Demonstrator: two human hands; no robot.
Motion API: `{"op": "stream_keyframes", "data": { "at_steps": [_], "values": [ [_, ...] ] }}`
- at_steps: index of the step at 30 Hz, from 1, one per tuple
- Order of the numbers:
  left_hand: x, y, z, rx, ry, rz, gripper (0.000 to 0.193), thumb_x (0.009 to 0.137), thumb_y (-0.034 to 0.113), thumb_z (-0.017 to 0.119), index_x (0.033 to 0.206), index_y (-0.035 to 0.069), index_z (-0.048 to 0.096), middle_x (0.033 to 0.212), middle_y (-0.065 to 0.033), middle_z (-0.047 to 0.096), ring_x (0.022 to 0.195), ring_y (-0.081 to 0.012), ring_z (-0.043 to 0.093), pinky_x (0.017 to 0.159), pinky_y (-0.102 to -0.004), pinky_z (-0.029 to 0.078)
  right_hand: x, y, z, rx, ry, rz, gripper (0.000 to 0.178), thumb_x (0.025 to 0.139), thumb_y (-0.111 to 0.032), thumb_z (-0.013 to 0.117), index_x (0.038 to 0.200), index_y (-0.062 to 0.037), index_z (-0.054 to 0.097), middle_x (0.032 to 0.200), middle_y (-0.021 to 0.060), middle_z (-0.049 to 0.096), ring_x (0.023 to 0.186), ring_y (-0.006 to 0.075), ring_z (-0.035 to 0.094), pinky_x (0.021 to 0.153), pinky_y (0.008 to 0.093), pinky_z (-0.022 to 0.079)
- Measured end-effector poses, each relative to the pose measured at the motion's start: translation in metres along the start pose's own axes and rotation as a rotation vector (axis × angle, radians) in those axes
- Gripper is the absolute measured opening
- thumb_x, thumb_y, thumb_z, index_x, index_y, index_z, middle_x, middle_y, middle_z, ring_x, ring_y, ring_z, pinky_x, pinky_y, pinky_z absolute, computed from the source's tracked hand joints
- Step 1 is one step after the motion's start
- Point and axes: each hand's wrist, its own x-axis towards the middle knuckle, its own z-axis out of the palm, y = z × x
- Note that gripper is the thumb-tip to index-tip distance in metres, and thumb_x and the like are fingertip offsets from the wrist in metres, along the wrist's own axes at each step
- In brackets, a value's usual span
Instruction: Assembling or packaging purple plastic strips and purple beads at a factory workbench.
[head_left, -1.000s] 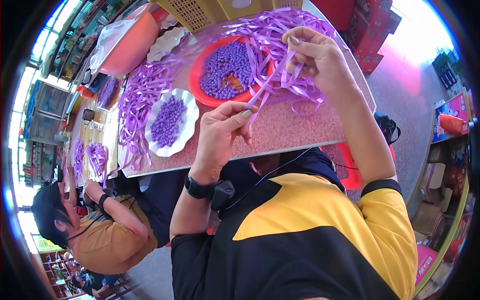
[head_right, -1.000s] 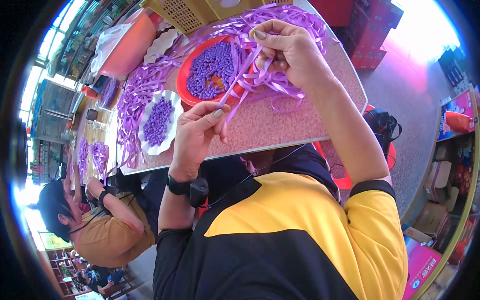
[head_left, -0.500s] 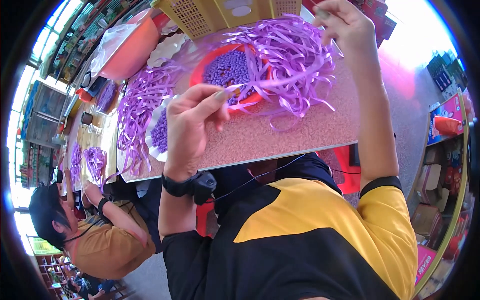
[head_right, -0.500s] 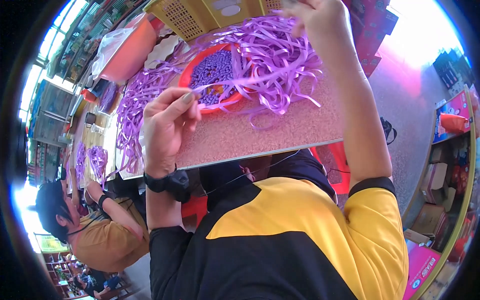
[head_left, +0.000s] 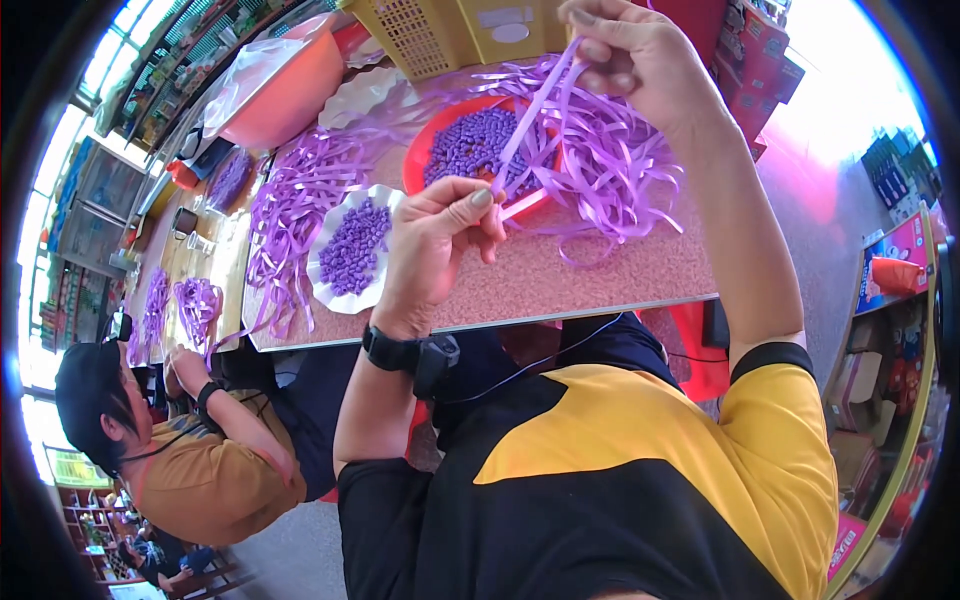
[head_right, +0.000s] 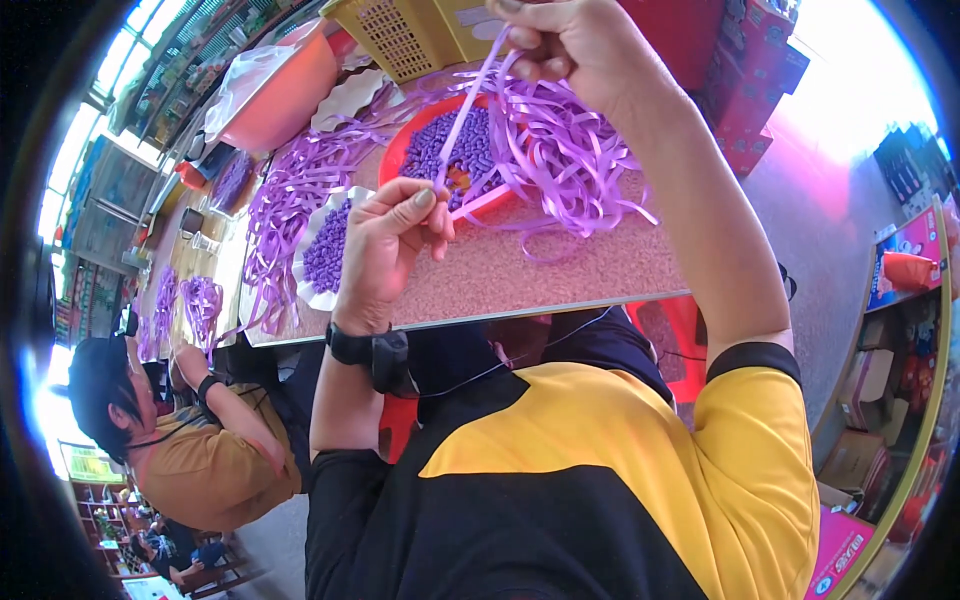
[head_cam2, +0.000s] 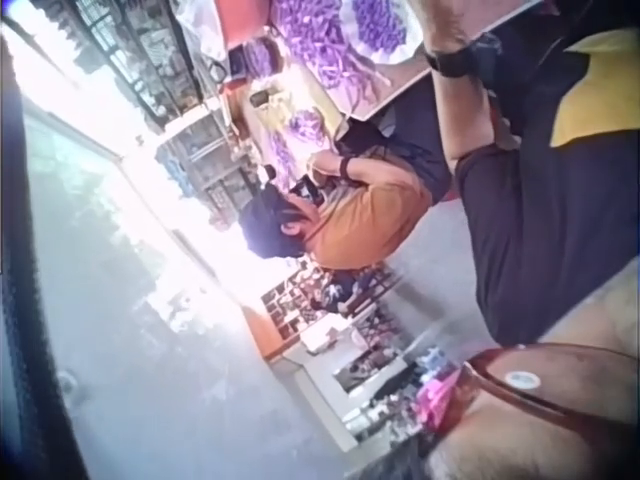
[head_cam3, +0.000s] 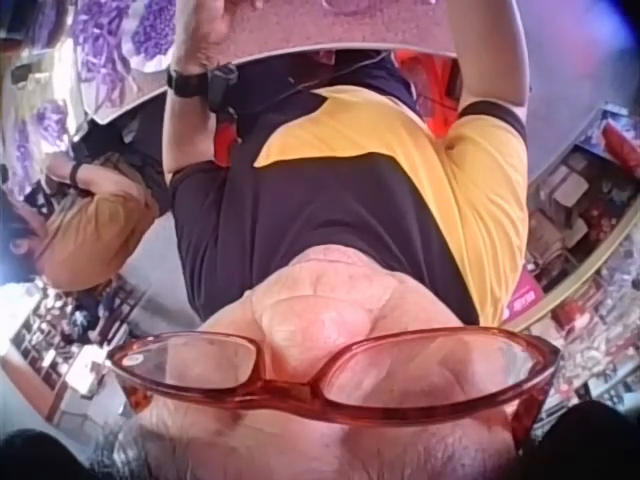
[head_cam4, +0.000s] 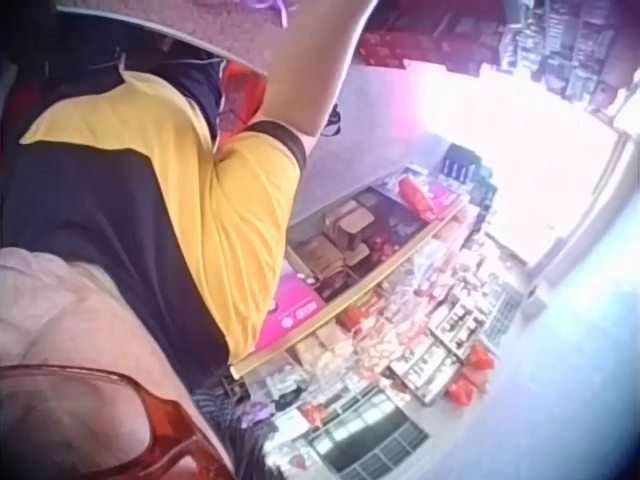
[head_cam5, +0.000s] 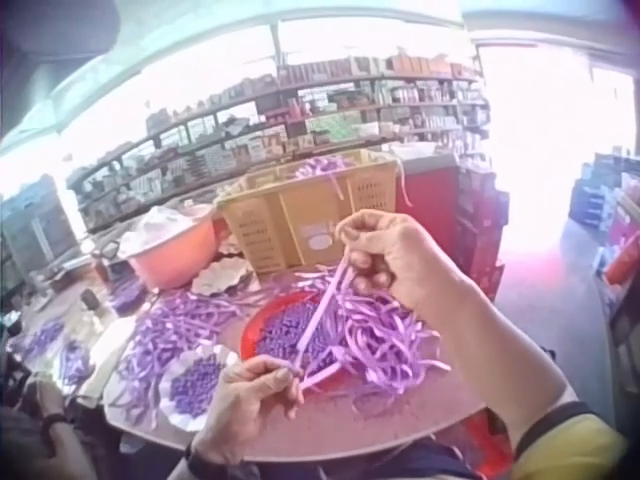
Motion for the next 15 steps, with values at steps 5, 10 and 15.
{"op": "stream_keyframes", "data": {
  "at_steps": [5, 10, 15],
  "values": [
    [-0.005, -0.021, -0.009, -0.131, 0.03, 0.033, 0.015, 0.094, 0.011, 0.064, 0.095, -0.004, 0.064, 0.063, 0.0, 0.048, 0.053, -0.009, 0.045, 0.047, -0.0239, 0.037, 0.016, 0.036, -0.032, -0.042, 0.105, -0.006, 0.015, 0.095, -0.016, 0.065, 0.102, -0.0036, 0.061, 0.066, -0.0011, 0.053, 0.048, 0.0046, 0.042, 0.042, 0.0186, 0.034],
    [-0.019, -0.036, -0.03, -0.246, 0.052, 0.041, 0.013, 0.095, 0.011, 0.062, 0.095, -0.002, 0.063, 0.065, -0.001, 0.05, 0.056, -0.0101, 0.048, 0.048, -0.0244, 0.038, 0.022, 0.045, -0.068, -0.067, 0.315, -0.074, 0.014, 0.092, -0.014, 0.065, 0.103, -0.0047, 0.062, 0.067, 0.0001, 0.056, 0.049, 0.0046, 0.046, 0.041, 0.0206, 0.033],
    [-0.024, -0.027, -0.021, -0.103, 0.186, 0.133, 0.014, 0.097, 0.009, 0.06, 0.104, -0.003, 0.063, 0.078, -0.0097, 0.063, 0.067, -0.0178, 0.063, 0.051, -0.0252, 0.046, -0.005, 0.085, -0.039, -1.055, -0.201, -0.105, 0.013, 0.085, -0.009, 0.062, 0.096, -0.0026, 0.064, 0.079, 0.0072, 0.063, 0.068, 0.0146, 0.061, 0.056, 0.0261, 0.045]
  ]
}}
